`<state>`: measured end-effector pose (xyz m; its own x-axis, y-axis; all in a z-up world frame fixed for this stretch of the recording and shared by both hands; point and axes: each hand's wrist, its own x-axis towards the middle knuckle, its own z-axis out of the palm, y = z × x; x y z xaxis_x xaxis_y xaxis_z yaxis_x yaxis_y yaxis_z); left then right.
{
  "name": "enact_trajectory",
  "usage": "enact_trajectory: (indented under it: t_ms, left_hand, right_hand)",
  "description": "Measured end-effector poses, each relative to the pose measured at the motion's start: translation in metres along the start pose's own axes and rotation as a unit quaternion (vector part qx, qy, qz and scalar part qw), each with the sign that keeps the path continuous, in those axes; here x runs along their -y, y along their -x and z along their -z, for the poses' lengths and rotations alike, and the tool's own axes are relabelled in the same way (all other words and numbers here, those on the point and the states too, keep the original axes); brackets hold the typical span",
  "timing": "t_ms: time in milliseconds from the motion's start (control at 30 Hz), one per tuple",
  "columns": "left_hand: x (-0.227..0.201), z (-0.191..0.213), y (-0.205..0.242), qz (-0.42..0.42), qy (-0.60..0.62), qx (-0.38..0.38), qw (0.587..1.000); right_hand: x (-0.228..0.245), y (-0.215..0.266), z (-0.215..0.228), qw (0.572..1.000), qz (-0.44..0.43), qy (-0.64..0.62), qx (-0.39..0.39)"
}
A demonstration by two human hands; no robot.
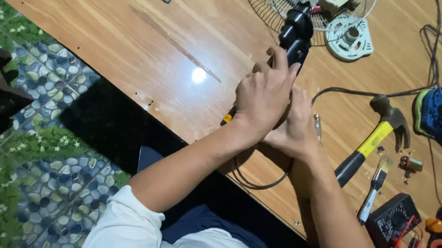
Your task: Inspecting and testing electrical connections within a plastic housing using a screwdriver
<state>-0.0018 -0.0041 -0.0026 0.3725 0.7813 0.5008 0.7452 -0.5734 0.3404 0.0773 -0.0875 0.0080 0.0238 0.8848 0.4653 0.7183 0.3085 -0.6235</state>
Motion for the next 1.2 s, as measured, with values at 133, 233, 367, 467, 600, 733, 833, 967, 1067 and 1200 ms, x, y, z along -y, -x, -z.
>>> enact_trajectory:
  t_ms: [133,233,367,467,600,733,833,967,1067,1200]
  left_hand:
    - [-0.002,-0.001,-0.001,-0.006,0.009,-0.036,0.999]
    - [0.0,0.011,0.004,-0.003,0.001,-0.054,0.999]
    - [-0.002,0.011,-0.005,-0.013,0.024,-0.079,0.997]
    - [0.001,0.013,0.001,-0.016,0.038,-0.076,0.996]
    - [0.002,0.032,-0.006,-0.01,0.05,-0.081,0.995]
    - [0.017,0.066,-0.015,-0.007,0.177,-0.003,0.984]
    - [0.032,0.081,-0.019,0.022,0.327,0.096,0.94]
    - [0.05,0.087,-0.009,0.104,0.493,0.099,0.858]
    - [0.06,0.083,0.0,0.183,0.594,0.139,0.771]
    - [0.067,0.091,0.012,0.238,0.638,0.169,0.712]
  right_hand:
    - [0.005,-0.005,0.003,1.0,0.01,0.013,-0.005]
    - [0.011,0.004,-0.001,0.999,-0.033,-0.014,0.002]
    - [0.008,-0.002,0.002,0.999,-0.041,0.029,-0.005]
    - [0.006,0.013,-0.002,0.996,-0.076,0.046,-0.018]
    - [-0.015,0.028,-0.005,0.991,-0.076,0.099,-0.046]
    - [0.0,0.023,0.003,0.992,-0.066,0.105,-0.025]
    - [0.01,0.017,0.009,0.997,-0.076,0.0,-0.013]
    - [0.025,0.015,0.009,0.999,0.016,0.028,-0.034]
    - [0.034,0.015,0.005,0.997,0.055,0.041,-0.037]
    - [0.049,0.017,0.005,0.994,0.08,0.073,-0.008]
